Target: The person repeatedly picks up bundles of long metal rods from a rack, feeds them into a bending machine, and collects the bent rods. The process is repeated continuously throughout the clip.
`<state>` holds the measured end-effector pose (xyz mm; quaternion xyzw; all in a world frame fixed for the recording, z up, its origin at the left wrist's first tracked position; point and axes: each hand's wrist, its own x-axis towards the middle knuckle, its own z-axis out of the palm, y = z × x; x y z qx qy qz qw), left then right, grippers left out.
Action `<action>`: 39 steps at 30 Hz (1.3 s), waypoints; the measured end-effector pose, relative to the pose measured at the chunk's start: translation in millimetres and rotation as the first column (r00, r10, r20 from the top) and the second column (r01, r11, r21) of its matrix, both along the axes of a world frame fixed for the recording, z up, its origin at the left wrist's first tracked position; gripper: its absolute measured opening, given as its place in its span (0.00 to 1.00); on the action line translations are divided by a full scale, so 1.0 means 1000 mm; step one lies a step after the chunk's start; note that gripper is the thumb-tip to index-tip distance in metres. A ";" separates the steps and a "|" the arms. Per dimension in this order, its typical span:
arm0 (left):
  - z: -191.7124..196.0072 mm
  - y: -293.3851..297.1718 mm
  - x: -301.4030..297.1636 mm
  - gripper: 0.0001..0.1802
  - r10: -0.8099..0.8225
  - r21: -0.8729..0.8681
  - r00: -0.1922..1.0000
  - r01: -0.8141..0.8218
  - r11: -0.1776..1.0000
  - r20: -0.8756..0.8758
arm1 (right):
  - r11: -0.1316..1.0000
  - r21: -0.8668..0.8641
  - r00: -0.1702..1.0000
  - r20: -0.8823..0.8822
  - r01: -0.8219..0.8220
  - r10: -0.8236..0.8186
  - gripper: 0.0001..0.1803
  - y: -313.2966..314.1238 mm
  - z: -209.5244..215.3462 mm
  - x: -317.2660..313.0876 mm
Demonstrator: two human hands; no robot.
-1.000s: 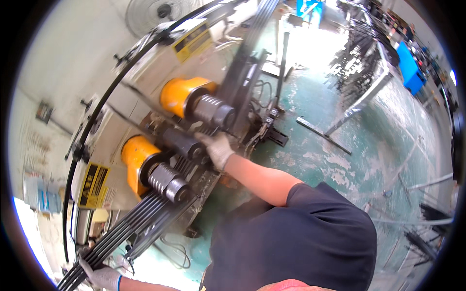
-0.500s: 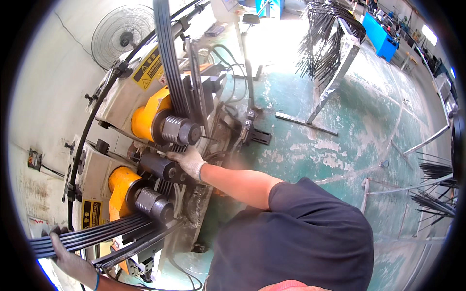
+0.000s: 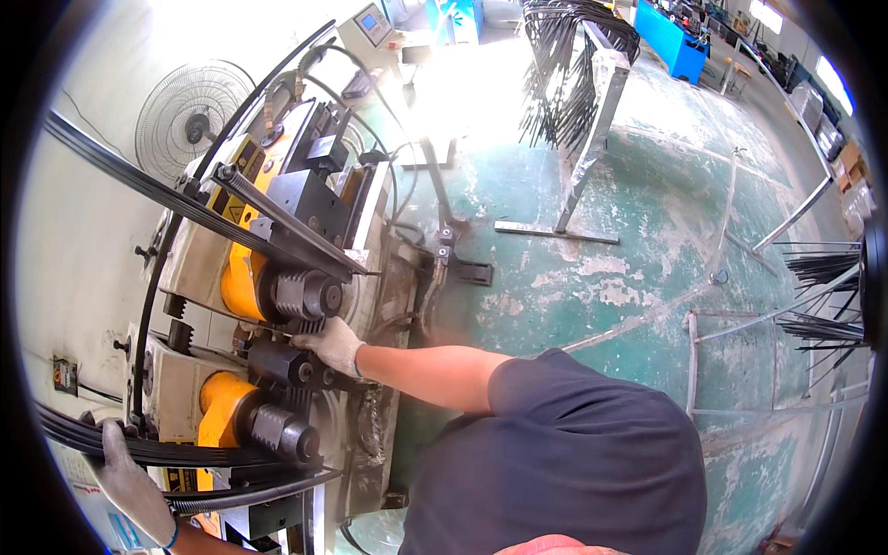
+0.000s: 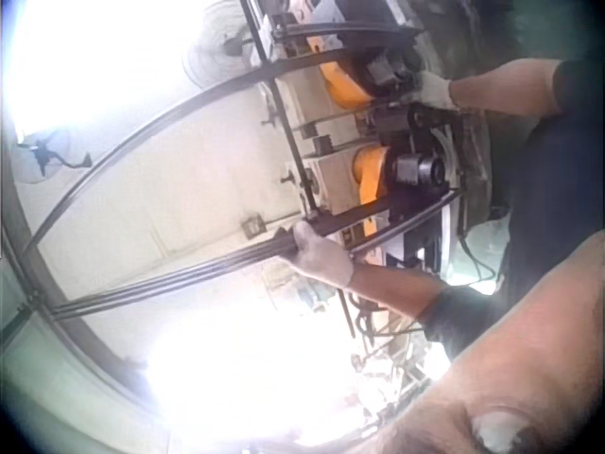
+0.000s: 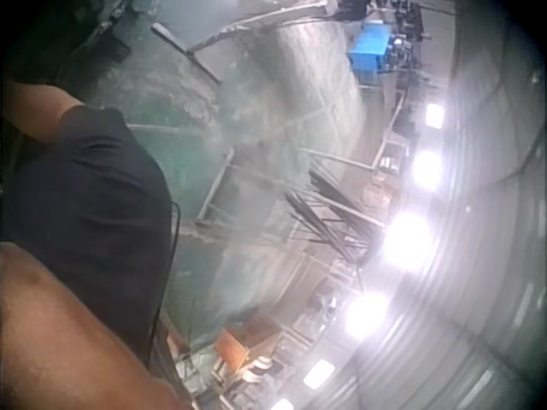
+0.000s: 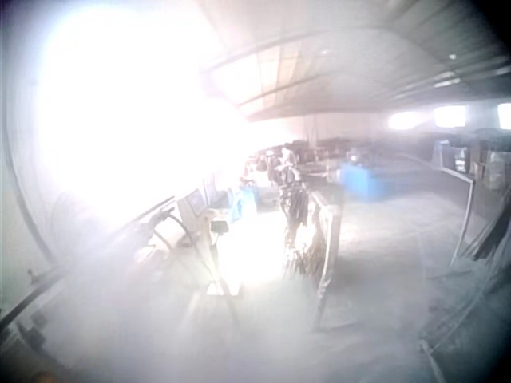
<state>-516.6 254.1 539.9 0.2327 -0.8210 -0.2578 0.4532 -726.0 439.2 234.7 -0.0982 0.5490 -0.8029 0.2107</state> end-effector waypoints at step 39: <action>-0.002 -0.023 -0.001 0.28 0.021 0.049 0.999 -0.019 0.999 -0.039 | 0.993 0.110 0.998 -0.024 -0.049 0.052 0.24 0.018 0.023 0.007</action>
